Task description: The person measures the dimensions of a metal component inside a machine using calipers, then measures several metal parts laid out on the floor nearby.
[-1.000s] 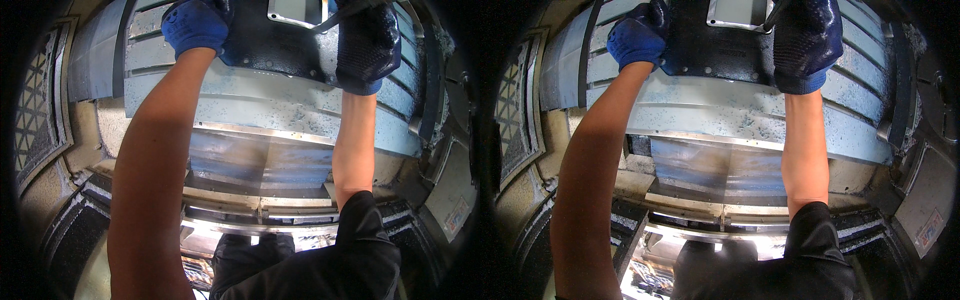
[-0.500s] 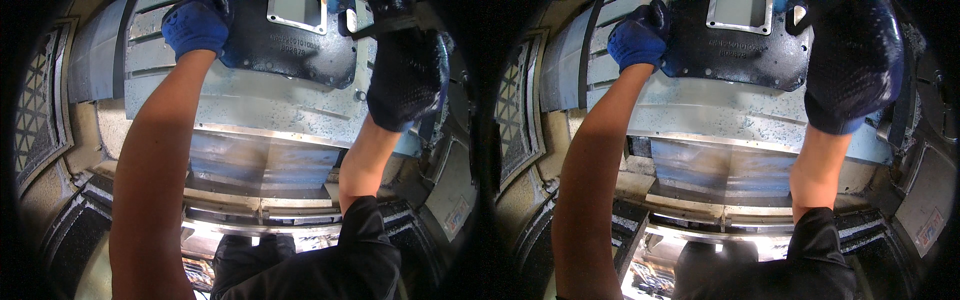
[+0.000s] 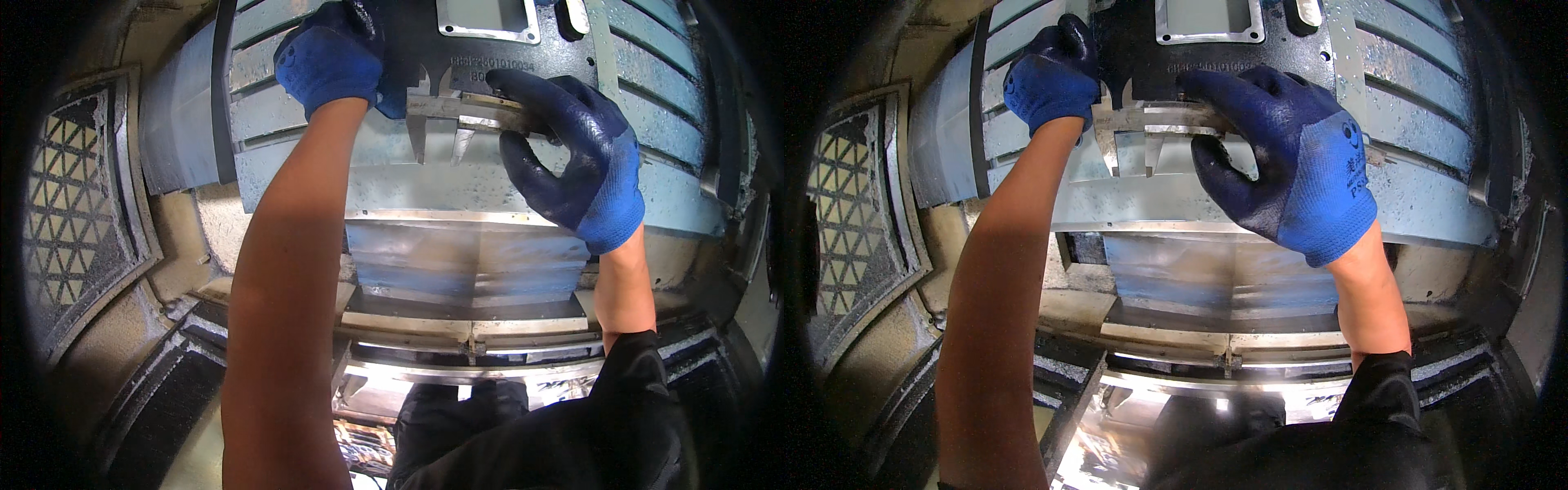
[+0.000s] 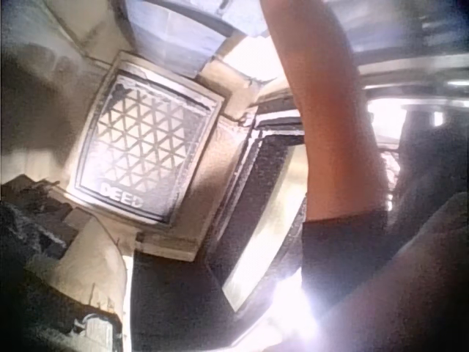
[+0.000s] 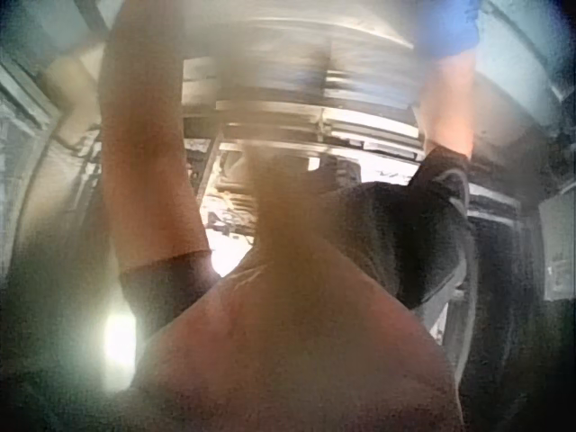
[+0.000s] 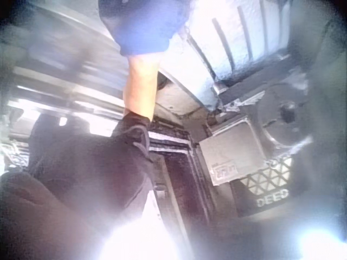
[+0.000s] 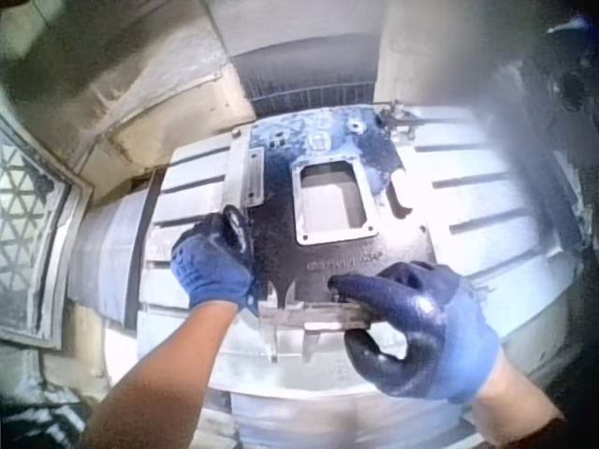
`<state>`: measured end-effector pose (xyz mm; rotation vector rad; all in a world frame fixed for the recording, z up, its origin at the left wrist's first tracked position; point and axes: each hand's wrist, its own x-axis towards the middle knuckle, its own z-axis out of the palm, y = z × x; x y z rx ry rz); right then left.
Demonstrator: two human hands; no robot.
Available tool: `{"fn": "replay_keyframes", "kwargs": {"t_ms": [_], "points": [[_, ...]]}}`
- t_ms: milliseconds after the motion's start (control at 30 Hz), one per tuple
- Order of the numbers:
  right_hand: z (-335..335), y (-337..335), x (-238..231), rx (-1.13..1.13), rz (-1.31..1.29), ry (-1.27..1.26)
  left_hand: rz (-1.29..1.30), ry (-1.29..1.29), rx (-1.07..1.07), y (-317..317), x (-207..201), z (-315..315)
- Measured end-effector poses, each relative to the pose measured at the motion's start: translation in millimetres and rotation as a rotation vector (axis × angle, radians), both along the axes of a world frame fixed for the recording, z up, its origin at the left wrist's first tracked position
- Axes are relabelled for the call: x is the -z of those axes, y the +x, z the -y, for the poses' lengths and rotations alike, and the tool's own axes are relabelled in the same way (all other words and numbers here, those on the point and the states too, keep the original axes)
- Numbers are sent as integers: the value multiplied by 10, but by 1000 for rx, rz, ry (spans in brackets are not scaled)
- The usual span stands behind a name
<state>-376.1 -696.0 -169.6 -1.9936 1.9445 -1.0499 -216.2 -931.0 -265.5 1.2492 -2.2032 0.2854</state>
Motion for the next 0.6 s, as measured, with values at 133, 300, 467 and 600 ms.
{"fn": "replay_keyframes", "kwargs": {"t_ms": [133, 300, 467, 600], "points": [[10, 4, 22, -23, 24, -8, 41, -67, 10, 49, -19, 7], [11, 17, 38, -21, 4, 23, 27, -37, 3, 47, -8, 10], [-13, 5, 45, -16, 18, 14, 36, -26, -22, 34, 12, 13], [-29, 18, 27, -7, 12, 28, 58, -54, -33, 44, 9, 29]]}}
